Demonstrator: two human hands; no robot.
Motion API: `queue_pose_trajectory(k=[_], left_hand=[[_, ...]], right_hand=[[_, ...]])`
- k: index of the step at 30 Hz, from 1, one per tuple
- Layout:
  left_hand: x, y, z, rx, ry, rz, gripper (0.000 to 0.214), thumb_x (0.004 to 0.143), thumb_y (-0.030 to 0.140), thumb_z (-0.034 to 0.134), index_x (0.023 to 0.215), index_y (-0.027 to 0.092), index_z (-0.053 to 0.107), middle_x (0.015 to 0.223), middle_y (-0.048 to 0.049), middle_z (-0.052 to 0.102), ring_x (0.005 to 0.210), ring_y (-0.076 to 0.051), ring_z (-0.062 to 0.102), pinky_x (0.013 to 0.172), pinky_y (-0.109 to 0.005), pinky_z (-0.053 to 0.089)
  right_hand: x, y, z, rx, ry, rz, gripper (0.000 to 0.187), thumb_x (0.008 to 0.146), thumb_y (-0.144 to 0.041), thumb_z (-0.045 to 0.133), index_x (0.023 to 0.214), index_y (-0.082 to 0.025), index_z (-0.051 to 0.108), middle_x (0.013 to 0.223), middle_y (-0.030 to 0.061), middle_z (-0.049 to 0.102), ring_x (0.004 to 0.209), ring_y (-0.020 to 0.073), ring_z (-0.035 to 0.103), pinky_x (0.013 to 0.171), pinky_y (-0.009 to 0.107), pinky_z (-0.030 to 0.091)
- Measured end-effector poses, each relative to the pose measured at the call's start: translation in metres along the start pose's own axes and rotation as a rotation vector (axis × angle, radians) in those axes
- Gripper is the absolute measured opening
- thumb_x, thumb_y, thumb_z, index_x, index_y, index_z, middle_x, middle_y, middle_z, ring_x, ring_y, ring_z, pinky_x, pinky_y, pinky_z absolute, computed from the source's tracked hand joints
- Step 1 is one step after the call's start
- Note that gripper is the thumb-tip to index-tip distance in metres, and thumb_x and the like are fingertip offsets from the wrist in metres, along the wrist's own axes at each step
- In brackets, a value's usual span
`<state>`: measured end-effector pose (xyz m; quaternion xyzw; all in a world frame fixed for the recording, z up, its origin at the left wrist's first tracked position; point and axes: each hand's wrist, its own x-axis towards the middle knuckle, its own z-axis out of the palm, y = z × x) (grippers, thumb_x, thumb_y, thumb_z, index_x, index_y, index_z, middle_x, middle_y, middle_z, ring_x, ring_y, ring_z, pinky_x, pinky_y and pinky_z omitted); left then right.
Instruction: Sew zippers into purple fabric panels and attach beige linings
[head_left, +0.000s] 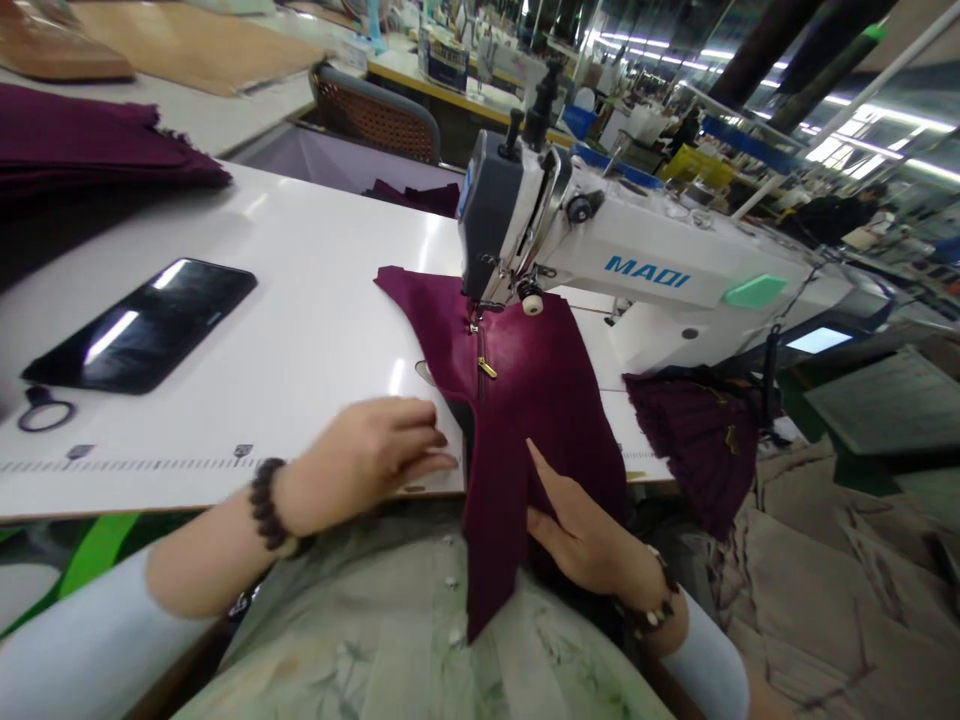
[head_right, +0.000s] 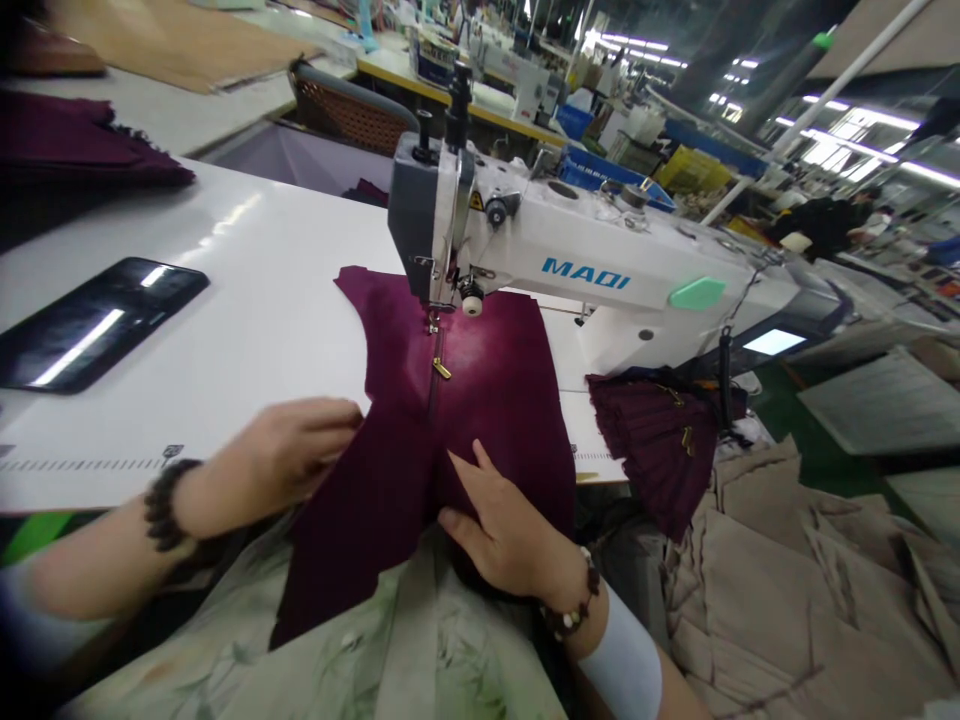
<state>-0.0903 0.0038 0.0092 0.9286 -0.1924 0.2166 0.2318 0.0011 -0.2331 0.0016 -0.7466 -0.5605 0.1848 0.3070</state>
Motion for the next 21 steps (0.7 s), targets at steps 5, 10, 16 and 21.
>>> queue_pose_trajectory(k=[5, 10, 16, 21], left_hand=[[0.025, -0.018, -0.059, 0.060, 0.042, -0.085, 0.029, 0.094, 0.035, 0.041, 0.093, 0.017, 0.065, 0.098, -0.0027, 0.064, 0.084, -0.013, 0.060, 0.075, -0.023, 0.044], [0.054, -0.016, -0.036, -0.199, -0.537, 0.026, 0.036, 0.096, 0.035, 0.034, 0.101, 0.017, 0.065, 0.106, -0.0036, 0.066, 0.089, -0.014, 0.064, 0.077, -0.021, 0.048], [0.032, -0.020, 0.000, -0.163, -0.570, -0.054, 0.033, 0.090, 0.038, 0.049, 0.110, 0.016, 0.062, 0.120, -0.0100, 0.059, 0.107, -0.020, 0.058, 0.091, -0.027, 0.045], [0.002, -0.013, 0.024, 0.034, -0.402, -0.021, 0.066, 0.066, 0.047, 0.072, 0.118, 0.009, 0.056, 0.121, -0.0169, 0.055, 0.109, -0.027, 0.054, 0.093, -0.036, 0.046]], right_hand=[[0.006, -0.003, -0.002, -0.147, -0.197, -0.006, 0.049, 0.093, -0.031, 0.037, 0.138, -0.014, 0.031, 0.136, 0.0132, 0.042, 0.132, 0.0217, 0.029, 0.111, 0.051, 0.015], [0.008, -0.009, 0.001, -0.290, -0.285, 0.010, 0.052, 0.090, -0.046, 0.043, 0.132, -0.017, 0.043, 0.136, 0.0120, 0.041, 0.135, 0.0255, 0.021, 0.108, 0.056, 0.014], [0.003, 0.000, 0.003, -0.260, -0.244, -0.056, 0.049, 0.093, -0.049, 0.032, 0.130, -0.020, 0.046, 0.136, 0.0106, 0.041, 0.134, 0.0226, 0.023, 0.109, 0.055, 0.013], [-0.001, 0.020, 0.026, -0.385, -0.064, -0.173, 0.037, 0.093, -0.028, 0.040, 0.129, -0.020, 0.046, 0.131, 0.0077, 0.048, 0.132, 0.0202, 0.028, 0.110, 0.052, 0.015]])
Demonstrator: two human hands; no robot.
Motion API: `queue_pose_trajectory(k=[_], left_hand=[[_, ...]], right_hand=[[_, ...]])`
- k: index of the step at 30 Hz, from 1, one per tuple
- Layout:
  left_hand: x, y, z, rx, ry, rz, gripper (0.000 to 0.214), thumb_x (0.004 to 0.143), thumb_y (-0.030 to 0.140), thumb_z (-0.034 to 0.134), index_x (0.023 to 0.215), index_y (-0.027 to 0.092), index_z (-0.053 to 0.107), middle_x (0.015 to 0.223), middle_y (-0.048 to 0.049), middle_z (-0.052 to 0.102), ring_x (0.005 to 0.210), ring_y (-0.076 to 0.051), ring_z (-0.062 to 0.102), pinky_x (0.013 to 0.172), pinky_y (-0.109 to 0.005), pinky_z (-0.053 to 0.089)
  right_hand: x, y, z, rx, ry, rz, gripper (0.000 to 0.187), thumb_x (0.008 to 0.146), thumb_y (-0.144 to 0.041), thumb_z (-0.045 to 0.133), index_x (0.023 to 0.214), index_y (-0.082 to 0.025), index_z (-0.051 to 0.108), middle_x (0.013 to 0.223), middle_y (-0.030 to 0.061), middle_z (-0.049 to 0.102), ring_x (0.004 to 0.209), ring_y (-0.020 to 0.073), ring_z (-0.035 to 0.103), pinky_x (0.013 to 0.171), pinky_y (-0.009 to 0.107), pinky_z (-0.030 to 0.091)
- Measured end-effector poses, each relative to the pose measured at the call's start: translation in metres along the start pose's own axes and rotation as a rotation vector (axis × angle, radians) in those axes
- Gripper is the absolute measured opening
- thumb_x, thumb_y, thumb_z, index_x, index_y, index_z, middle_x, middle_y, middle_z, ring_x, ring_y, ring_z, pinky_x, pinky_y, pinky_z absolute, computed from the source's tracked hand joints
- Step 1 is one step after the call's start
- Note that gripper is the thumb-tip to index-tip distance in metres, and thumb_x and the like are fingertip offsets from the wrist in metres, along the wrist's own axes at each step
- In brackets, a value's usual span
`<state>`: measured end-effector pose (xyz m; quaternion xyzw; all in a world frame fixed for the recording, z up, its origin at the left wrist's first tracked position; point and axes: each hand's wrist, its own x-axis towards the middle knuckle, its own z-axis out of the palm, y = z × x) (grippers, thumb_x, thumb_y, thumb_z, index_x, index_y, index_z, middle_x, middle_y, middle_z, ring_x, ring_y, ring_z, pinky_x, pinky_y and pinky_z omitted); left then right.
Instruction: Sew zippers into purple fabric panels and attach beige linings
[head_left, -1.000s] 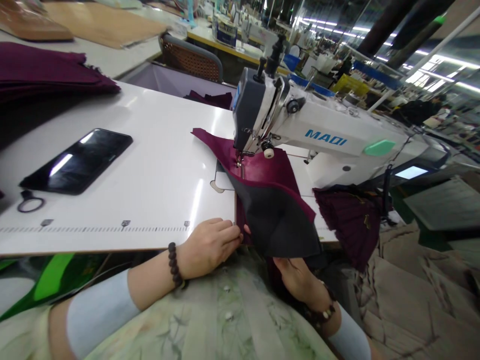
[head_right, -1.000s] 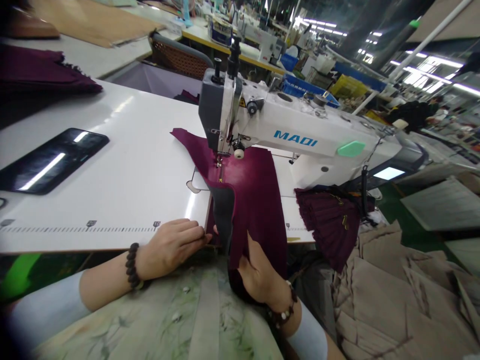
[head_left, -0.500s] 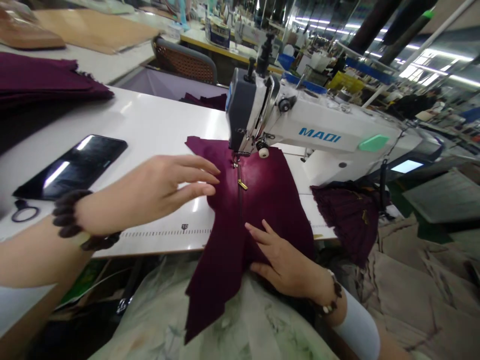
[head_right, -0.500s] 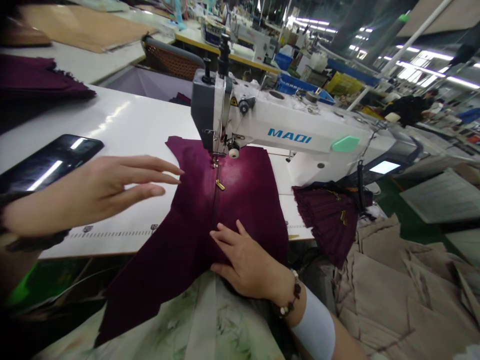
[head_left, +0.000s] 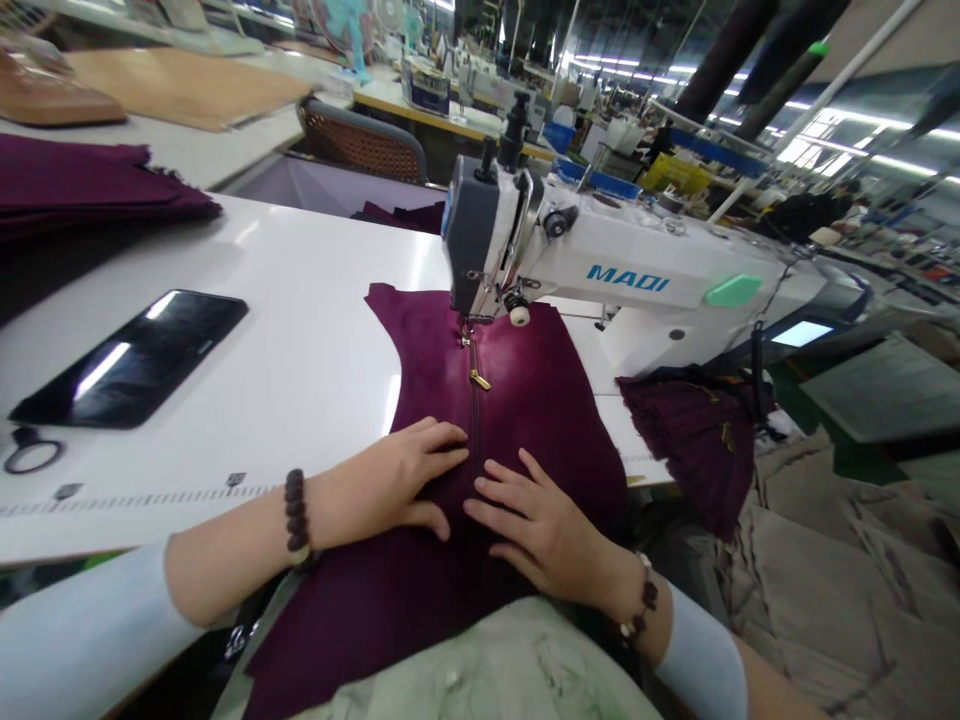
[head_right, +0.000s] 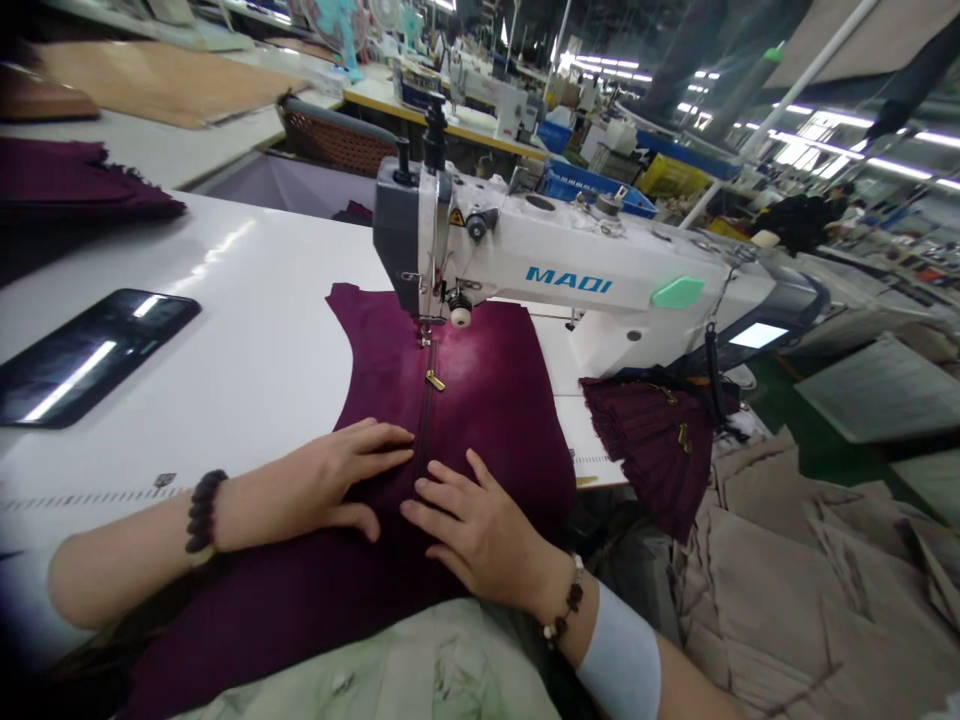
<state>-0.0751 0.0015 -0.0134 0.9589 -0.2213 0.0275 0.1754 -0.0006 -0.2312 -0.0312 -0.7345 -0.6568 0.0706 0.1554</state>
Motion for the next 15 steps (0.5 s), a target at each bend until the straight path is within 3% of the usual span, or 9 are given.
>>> queue_pose_trajectory(k=[3, 6, 8, 11, 15], left_hand=[[-0.001, 0.006, 0.010, 0.107, -0.003, 0.032, 0.077, 0.057, 0.046, 0.079, 0.117, 0.006, 0.056, 0.122, -0.0199, 0.054, 0.109, -0.032, 0.052, 0.092, -0.043, 0.046], [0.002, 0.009, 0.010, 0.119, -0.019, 0.032, 0.072, 0.061, 0.051, 0.074, 0.116, 0.007, 0.058, 0.122, -0.0190, 0.054, 0.110, -0.033, 0.051, 0.094, -0.046, 0.044], [0.006, 0.009, 0.007, 0.099, -0.026, 0.030, 0.059, 0.072, 0.049, 0.066, 0.114, 0.007, 0.059, 0.121, -0.0174, 0.056, 0.110, -0.030, 0.052, 0.095, -0.043, 0.044], [0.012, 0.008, 0.001, 0.085, -0.047, 0.027, 0.037, 0.082, 0.032, 0.060, 0.111, 0.009, 0.061, 0.114, -0.0134, 0.061, 0.103, -0.025, 0.056, 0.091, -0.036, 0.047], [0.019, 0.006, -0.003, 0.069, -0.050, -0.019, 0.042, 0.074, 0.022, 0.070, 0.112, 0.007, 0.060, 0.108, -0.0120, 0.062, 0.096, -0.021, 0.059, 0.087, -0.029, 0.049]], right_hand=[[-0.003, 0.000, 0.010, -0.081, 0.091, -0.050, 0.035, 0.092, -0.020, 0.039, 0.127, -0.021, 0.047, 0.129, 0.0058, 0.051, 0.132, 0.0206, 0.028, 0.110, 0.052, 0.016], [0.000, -0.002, 0.000, -0.001, 0.099, -0.025, 0.036, 0.091, -0.024, 0.042, 0.126, -0.019, 0.046, 0.126, 0.0068, 0.052, 0.127, 0.0209, 0.036, 0.108, 0.050, 0.023], [0.010, 0.001, -0.014, 0.080, 0.116, 0.050, 0.038, 0.091, -0.026, 0.042, 0.127, -0.016, 0.045, 0.128, 0.0092, 0.049, 0.123, 0.0188, 0.040, 0.106, 0.042, 0.032], [0.037, 0.016, -0.027, 0.030, 0.220, 0.190, 0.041, 0.091, -0.024, 0.039, 0.130, -0.010, 0.042, 0.136, 0.0130, 0.039, 0.125, 0.0188, 0.036, 0.104, 0.036, 0.035], [0.071, 0.040, -0.021, -0.149, 0.190, 0.279, 0.043, 0.091, -0.022, 0.042, 0.133, -0.010, 0.040, 0.136, 0.0123, 0.040, 0.125, 0.0218, 0.036, 0.104, 0.040, 0.033]])
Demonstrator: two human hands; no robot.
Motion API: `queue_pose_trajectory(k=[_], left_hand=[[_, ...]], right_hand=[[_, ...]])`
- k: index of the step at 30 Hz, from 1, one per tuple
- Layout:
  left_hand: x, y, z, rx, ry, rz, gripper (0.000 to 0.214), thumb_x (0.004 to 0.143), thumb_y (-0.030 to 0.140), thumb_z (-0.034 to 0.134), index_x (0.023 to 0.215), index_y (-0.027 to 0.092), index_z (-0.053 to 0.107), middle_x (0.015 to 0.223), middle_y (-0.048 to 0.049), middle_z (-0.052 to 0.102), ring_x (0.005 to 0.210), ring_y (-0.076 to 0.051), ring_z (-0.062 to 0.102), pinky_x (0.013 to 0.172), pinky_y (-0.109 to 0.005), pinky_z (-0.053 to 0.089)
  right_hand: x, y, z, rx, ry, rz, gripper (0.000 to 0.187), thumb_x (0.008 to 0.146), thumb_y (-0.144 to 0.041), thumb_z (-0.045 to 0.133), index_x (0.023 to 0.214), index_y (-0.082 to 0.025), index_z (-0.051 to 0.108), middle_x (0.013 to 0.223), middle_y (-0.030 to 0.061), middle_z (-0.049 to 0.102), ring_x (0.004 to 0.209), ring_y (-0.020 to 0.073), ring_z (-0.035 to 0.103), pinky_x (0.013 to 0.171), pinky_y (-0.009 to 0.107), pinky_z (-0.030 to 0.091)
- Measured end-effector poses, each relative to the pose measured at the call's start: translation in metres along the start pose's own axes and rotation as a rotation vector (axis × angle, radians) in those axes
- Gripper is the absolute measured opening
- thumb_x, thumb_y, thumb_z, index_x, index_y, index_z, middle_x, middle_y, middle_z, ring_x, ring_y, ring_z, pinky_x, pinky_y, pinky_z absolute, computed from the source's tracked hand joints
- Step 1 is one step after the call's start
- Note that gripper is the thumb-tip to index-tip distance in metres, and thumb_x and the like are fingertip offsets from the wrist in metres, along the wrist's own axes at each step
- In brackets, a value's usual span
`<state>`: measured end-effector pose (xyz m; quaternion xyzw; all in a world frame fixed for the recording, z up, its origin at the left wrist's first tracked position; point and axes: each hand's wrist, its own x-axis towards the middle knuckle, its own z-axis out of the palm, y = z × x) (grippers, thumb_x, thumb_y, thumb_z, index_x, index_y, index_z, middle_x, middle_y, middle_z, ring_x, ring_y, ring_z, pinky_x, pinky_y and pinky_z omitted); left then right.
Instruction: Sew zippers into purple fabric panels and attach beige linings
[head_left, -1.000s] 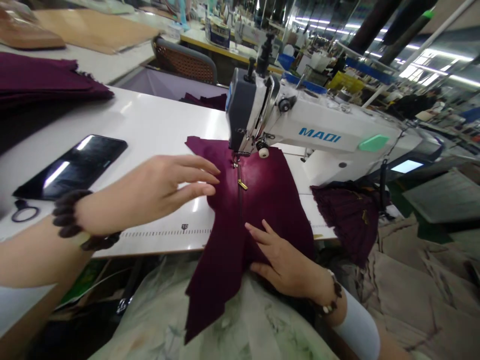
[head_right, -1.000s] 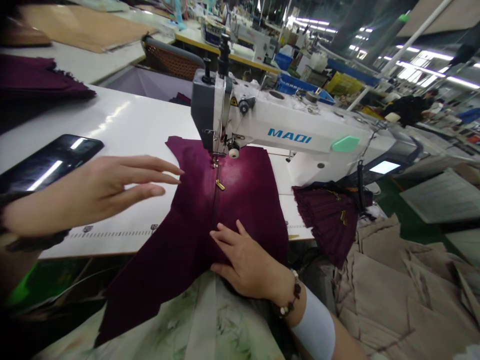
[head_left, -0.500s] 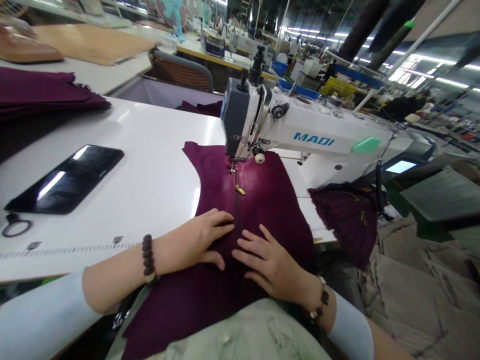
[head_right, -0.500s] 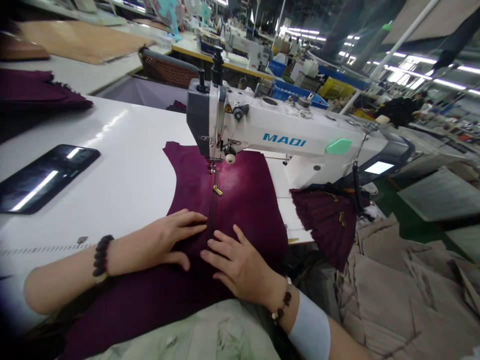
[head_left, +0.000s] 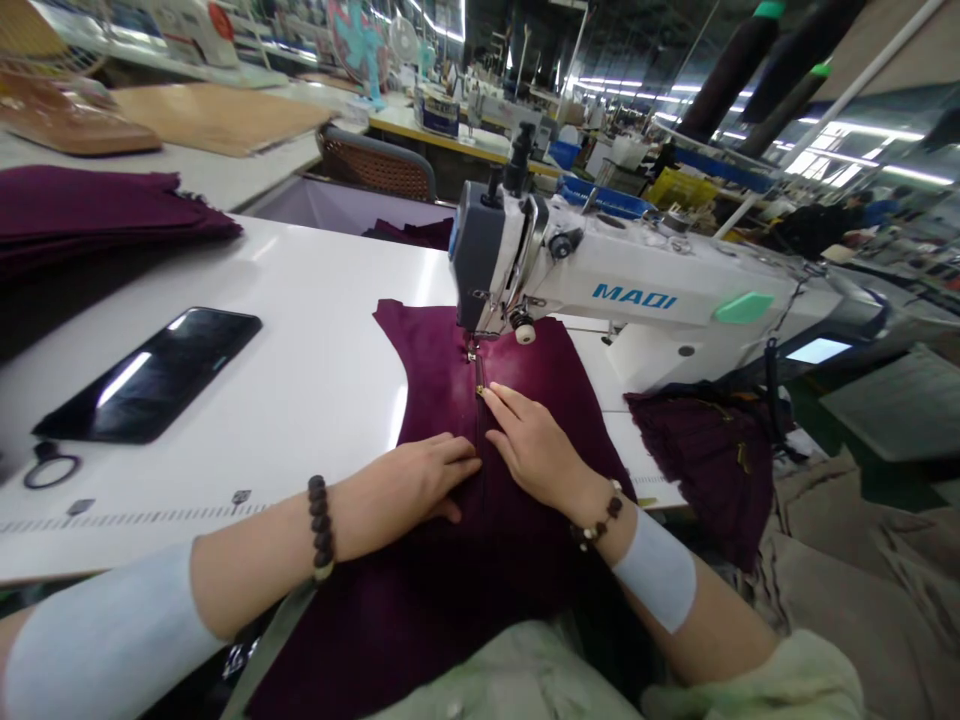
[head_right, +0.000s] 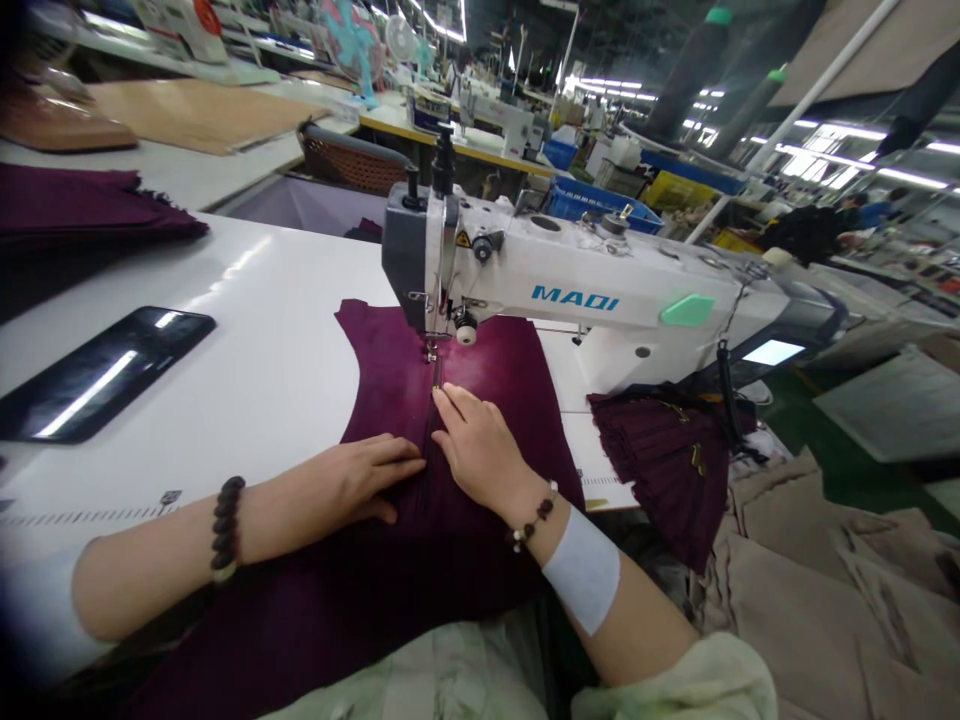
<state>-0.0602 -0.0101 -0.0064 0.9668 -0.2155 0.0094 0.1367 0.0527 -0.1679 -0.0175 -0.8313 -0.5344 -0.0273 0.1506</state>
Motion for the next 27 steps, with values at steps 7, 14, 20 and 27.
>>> queue_pose_trajectory(k=[7, 14, 20, 27], left_hand=[[0.005, -0.001, 0.014, 0.144, 0.066, -0.021, 0.060, 0.067, 0.043, 0.073, 0.111, 0.005, 0.060, 0.118, -0.0204, 0.056, 0.107, -0.029, 0.054, 0.093, -0.037, 0.045], [0.010, 0.007, 0.017, 0.234, 0.024, -0.045, 0.063, 0.066, 0.046, 0.072, 0.111, 0.003, 0.060, 0.114, -0.0211, 0.059, 0.104, -0.028, 0.057, 0.091, -0.034, 0.046], [0.005, 0.001, 0.016, 0.198, 0.010, -0.046, 0.062, 0.069, 0.049, 0.069, 0.112, 0.005, 0.061, 0.117, -0.0203, 0.058, 0.105, -0.028, 0.057, 0.092, -0.034, 0.046], [0.005, -0.003, 0.015, 0.203, 0.008, -0.032, 0.058, 0.073, 0.049, 0.065, 0.111, 0.005, 0.062, 0.118, -0.0208, 0.057, 0.108, -0.029, 0.055, 0.093, -0.035, 0.045]], right_hand=[[0.007, 0.009, 0.010, -0.074, -0.073, 0.007, 0.042, 0.092, -0.019, 0.039, 0.134, -0.013, 0.038, 0.133, 0.0112, 0.045, 0.124, 0.0211, 0.038, 0.105, 0.044, 0.031], [0.013, 0.002, 0.008, -0.117, -0.077, 0.034, 0.039, 0.090, -0.018, 0.042, 0.128, -0.007, 0.045, 0.117, 0.0127, 0.052, 0.106, 0.0236, 0.045, 0.098, 0.043, 0.038], [0.015, -0.004, 0.013, -0.141, -0.076, 0.048, 0.040, 0.090, -0.018, 0.042, 0.127, -0.006, 0.045, 0.114, 0.0135, 0.052, 0.102, 0.0247, 0.043, 0.097, 0.044, 0.037], [0.018, -0.005, 0.013, -0.135, -0.082, 0.072, 0.041, 0.090, -0.018, 0.042, 0.128, -0.005, 0.044, 0.112, 0.0139, 0.052, 0.100, 0.0245, 0.043, 0.097, 0.045, 0.037]])
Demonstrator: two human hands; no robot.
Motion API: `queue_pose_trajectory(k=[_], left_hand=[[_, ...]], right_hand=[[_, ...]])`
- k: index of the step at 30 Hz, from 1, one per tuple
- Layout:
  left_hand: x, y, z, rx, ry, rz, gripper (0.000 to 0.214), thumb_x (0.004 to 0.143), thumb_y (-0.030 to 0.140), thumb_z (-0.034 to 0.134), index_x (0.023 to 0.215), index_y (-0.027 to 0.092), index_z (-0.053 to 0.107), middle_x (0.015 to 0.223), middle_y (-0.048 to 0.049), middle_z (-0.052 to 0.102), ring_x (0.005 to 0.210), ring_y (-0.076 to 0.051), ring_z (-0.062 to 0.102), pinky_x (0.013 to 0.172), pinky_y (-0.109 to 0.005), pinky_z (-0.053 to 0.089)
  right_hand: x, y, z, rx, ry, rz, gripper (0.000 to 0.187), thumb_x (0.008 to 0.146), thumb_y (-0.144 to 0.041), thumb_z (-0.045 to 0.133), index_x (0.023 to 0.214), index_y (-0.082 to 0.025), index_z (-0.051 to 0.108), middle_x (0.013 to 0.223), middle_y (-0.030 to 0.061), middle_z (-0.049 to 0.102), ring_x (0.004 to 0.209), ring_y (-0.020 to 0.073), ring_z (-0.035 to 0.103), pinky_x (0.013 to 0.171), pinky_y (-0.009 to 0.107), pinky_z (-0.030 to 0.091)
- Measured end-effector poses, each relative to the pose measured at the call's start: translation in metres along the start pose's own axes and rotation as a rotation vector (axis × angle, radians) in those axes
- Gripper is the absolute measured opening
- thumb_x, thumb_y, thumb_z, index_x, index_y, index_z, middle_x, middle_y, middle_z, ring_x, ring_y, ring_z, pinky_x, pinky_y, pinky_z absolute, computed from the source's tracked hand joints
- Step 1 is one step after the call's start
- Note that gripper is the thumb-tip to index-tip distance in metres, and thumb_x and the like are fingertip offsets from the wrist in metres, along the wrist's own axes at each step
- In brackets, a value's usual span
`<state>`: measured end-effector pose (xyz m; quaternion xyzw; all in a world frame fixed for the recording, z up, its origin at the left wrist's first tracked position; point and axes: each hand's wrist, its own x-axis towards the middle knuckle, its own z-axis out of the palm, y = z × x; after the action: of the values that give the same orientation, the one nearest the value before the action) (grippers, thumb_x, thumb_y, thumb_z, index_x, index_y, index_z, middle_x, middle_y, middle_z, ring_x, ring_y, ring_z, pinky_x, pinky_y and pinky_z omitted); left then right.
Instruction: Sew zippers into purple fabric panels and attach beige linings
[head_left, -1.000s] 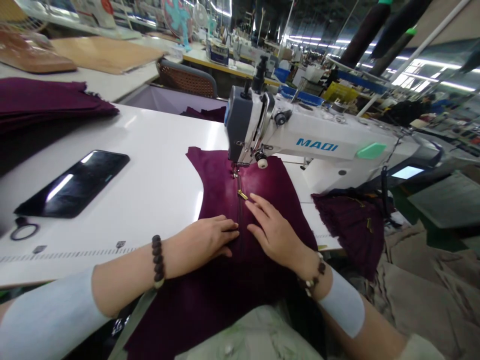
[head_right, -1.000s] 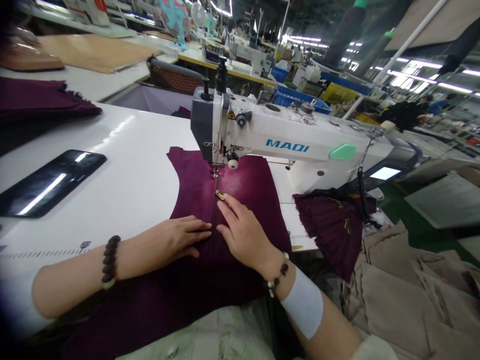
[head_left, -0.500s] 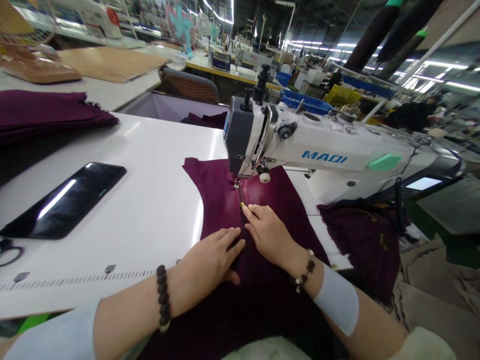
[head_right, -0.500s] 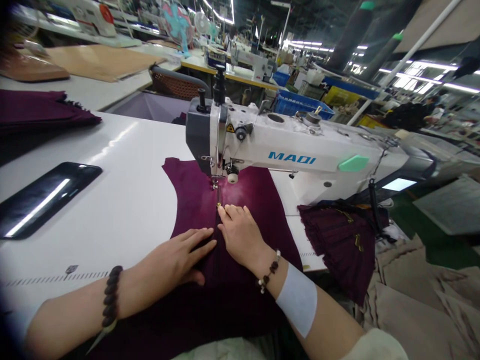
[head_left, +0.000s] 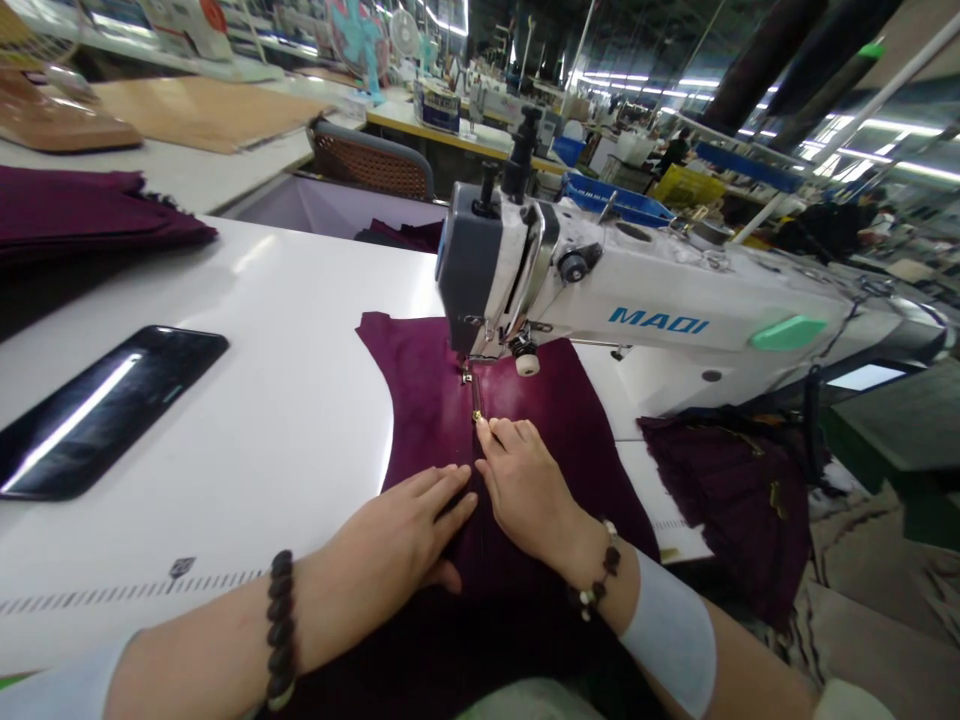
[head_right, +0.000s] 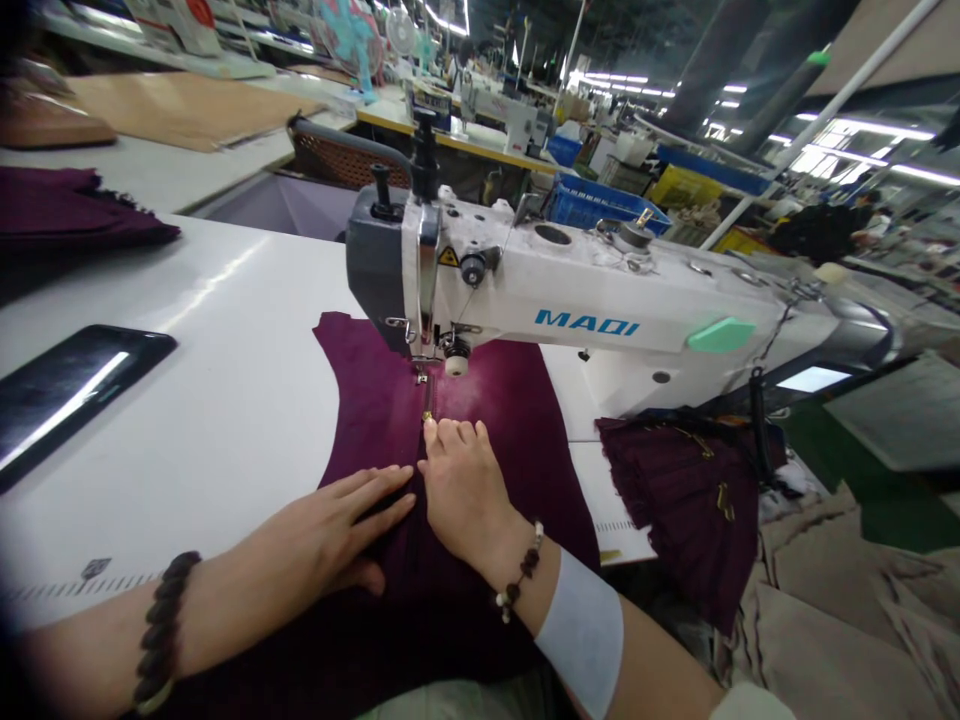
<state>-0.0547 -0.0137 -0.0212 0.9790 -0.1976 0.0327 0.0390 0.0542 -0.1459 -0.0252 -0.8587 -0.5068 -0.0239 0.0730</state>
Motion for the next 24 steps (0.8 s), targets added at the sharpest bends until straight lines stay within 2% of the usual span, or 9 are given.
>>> queue_pose_trajectory(k=[13, 19, 24], left_hand=[[0.011, -0.021, -0.001, -0.006, 0.006, 0.023, 0.060, 0.074, 0.052, 0.062, 0.111, 0.005, 0.061, 0.118, -0.0198, 0.057, 0.109, -0.028, 0.053, 0.095, -0.035, 0.042], [0.018, -0.031, -0.005, 0.017, 0.016, 0.033, 0.059, 0.074, 0.050, 0.064, 0.111, 0.004, 0.060, 0.116, -0.0193, 0.058, 0.105, -0.028, 0.054, 0.093, -0.034, 0.043], [0.022, -0.042, -0.005, -0.005, 0.024, 0.024, 0.060, 0.071, 0.047, 0.067, 0.112, 0.004, 0.059, 0.117, -0.0188, 0.057, 0.106, -0.027, 0.054, 0.094, -0.032, 0.043]], right_hand=[[0.027, -0.004, 0.003, -0.003, 0.019, 0.124, 0.039, 0.088, -0.015, 0.042, 0.125, -0.005, 0.046, 0.103, 0.0130, 0.051, 0.094, 0.0242, 0.041, 0.087, 0.039, 0.043], [0.044, 0.000, 0.008, -0.052, 0.067, 0.085, 0.030, 0.089, -0.015, 0.038, 0.112, -0.005, 0.055, 0.104, 0.0165, 0.051, 0.093, 0.0256, 0.043, 0.086, 0.041, 0.042], [0.055, 0.004, 0.011, -0.059, 0.041, 0.098, 0.038, 0.090, -0.018, 0.037, 0.123, 0.000, 0.047, 0.109, 0.0193, 0.051, 0.096, 0.0261, 0.044, 0.088, 0.042, 0.039]])
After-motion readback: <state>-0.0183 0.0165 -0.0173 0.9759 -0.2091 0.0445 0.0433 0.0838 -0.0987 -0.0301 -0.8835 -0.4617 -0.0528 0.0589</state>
